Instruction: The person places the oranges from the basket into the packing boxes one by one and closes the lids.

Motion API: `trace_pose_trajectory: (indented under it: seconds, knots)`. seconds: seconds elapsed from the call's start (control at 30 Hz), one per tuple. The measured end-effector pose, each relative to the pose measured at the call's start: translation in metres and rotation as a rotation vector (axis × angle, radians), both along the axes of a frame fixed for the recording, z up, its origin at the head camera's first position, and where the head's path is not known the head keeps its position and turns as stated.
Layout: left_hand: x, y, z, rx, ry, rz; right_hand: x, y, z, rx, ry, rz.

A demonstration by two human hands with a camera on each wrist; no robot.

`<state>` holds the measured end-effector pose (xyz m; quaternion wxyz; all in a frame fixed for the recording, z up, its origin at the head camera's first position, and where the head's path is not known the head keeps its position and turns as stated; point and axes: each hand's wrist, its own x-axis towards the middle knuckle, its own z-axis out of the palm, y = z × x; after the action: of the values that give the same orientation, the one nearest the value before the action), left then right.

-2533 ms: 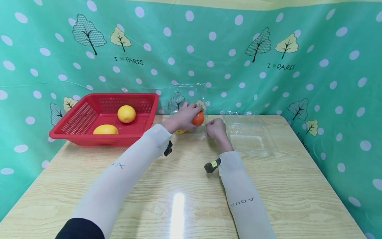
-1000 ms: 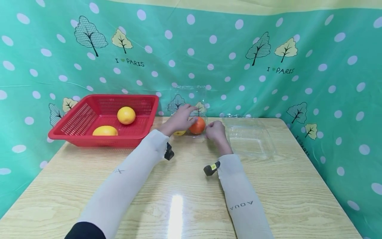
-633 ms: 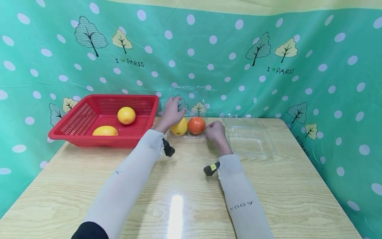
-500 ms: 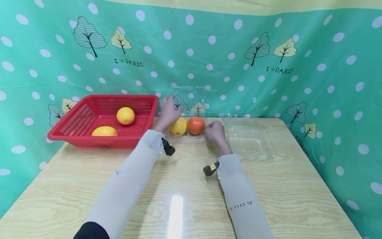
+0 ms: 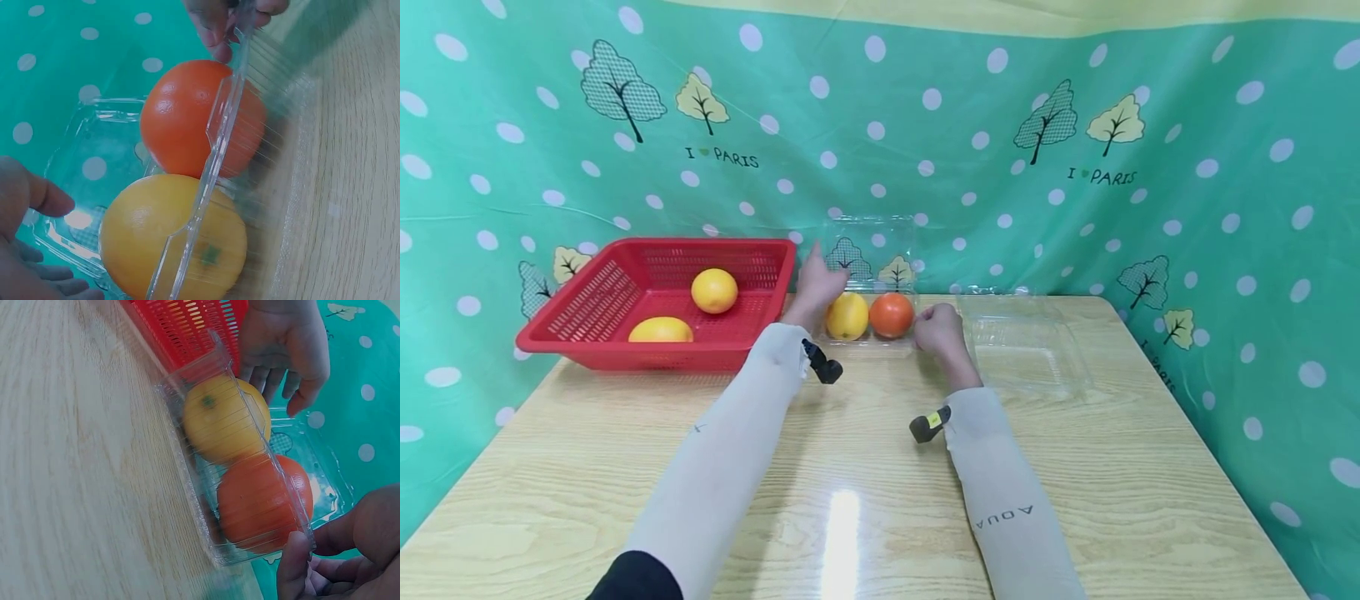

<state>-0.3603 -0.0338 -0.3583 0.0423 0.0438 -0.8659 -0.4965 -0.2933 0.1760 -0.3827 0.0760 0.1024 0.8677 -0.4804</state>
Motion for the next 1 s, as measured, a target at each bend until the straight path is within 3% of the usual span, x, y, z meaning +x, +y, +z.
trace_pose_trajectory:
  seconds: [0.2, 0.4, 0.53, 0.77, 0.87, 1.0]
  knots:
    - [-0.001, -0.001, 0.000, 0.055, -0.051, -0.015, 0.000, 0.001, -0.002, 0.000, -0.014, -0.006]
    - [0.005, 0.001, 0.010, 0.125, -0.048, 0.062, 0.001, 0.002, -0.001, -0.002, -0.003, -0.004]
    - [0.009, 0.005, 0.020, 0.151, 0.034, 0.124, 0.001, 0.003, -0.001, 0.004, 0.013, 0.007]
    - [0.022, 0.005, 0.038, 0.258, 0.206, 0.170, 0.000, 0.002, -0.001, 0.009, 0.025, 0.008]
    - [0.028, 0.002, 0.043, 0.188, 0.255, 0.140, 0.000, 0.001, 0.000, 0.005, 0.018, 0.007]
    - [0.035, -0.003, 0.045, 0.061, 0.281, 0.050, 0.000, 0.001, 0.000, 0.002, 0.011, 0.002]
